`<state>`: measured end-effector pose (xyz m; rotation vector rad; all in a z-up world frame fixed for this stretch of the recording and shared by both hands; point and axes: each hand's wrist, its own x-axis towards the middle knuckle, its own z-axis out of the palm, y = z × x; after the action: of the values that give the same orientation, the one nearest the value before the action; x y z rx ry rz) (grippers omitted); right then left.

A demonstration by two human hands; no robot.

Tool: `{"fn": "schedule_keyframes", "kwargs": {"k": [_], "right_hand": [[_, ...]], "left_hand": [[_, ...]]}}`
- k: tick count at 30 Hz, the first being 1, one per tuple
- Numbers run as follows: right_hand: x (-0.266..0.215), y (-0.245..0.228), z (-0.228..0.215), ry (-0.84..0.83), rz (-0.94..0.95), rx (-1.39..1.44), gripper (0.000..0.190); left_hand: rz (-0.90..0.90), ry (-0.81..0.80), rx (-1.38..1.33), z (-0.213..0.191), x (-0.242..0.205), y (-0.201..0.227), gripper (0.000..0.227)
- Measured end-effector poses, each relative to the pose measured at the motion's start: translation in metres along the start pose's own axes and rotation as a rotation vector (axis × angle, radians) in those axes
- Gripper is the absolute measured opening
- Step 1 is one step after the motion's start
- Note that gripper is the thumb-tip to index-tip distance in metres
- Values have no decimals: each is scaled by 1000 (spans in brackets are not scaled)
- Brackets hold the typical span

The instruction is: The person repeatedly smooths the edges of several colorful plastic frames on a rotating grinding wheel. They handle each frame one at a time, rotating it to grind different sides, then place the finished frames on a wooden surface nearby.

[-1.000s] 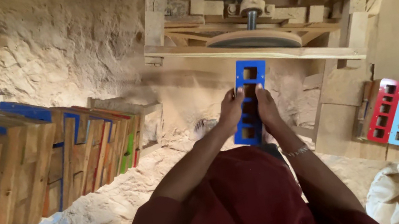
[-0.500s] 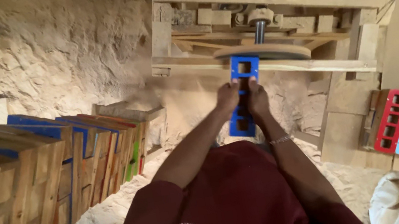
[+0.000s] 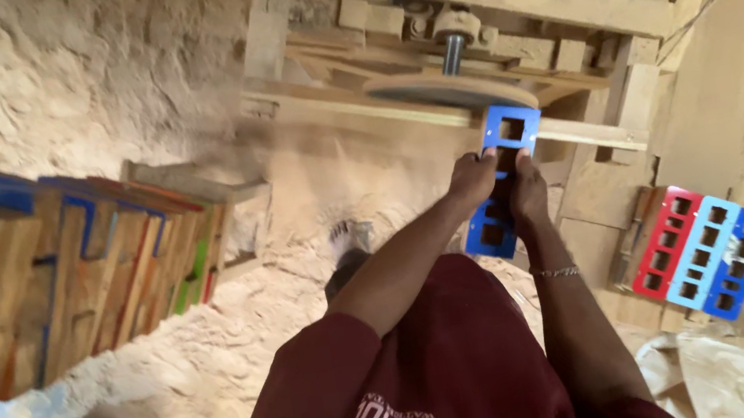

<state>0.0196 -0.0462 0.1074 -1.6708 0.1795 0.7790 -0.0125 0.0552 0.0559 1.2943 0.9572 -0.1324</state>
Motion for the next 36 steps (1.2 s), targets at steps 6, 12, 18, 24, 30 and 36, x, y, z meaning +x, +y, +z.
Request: {"fn": "schedule_keyframes", "kwargs": {"k": [6,12,18,24,30,36], "right_hand": [[-38,-7,-43,-25,-196,-339,67],[-82,-35,-30,-244,-352,-1035,63],[-69,-2,-2,-146,-44,-331,66],[-8,51,75,-310,225,468,65],[14,27,161,-11,192,358,58],[13,9,194,93,171,326,58]], "left_hand": [[53,-295,-166,1,-7,-22,52],[87,-431,-793,-96,-61,-94,30],[164,-79,-1088,-170,-56,-92,39],[171,90,-1070,-201,-2,-61,27],[284,27,-1028,-252,60,-61,16],[87,48,-883,-286,69,-47,11]]}}
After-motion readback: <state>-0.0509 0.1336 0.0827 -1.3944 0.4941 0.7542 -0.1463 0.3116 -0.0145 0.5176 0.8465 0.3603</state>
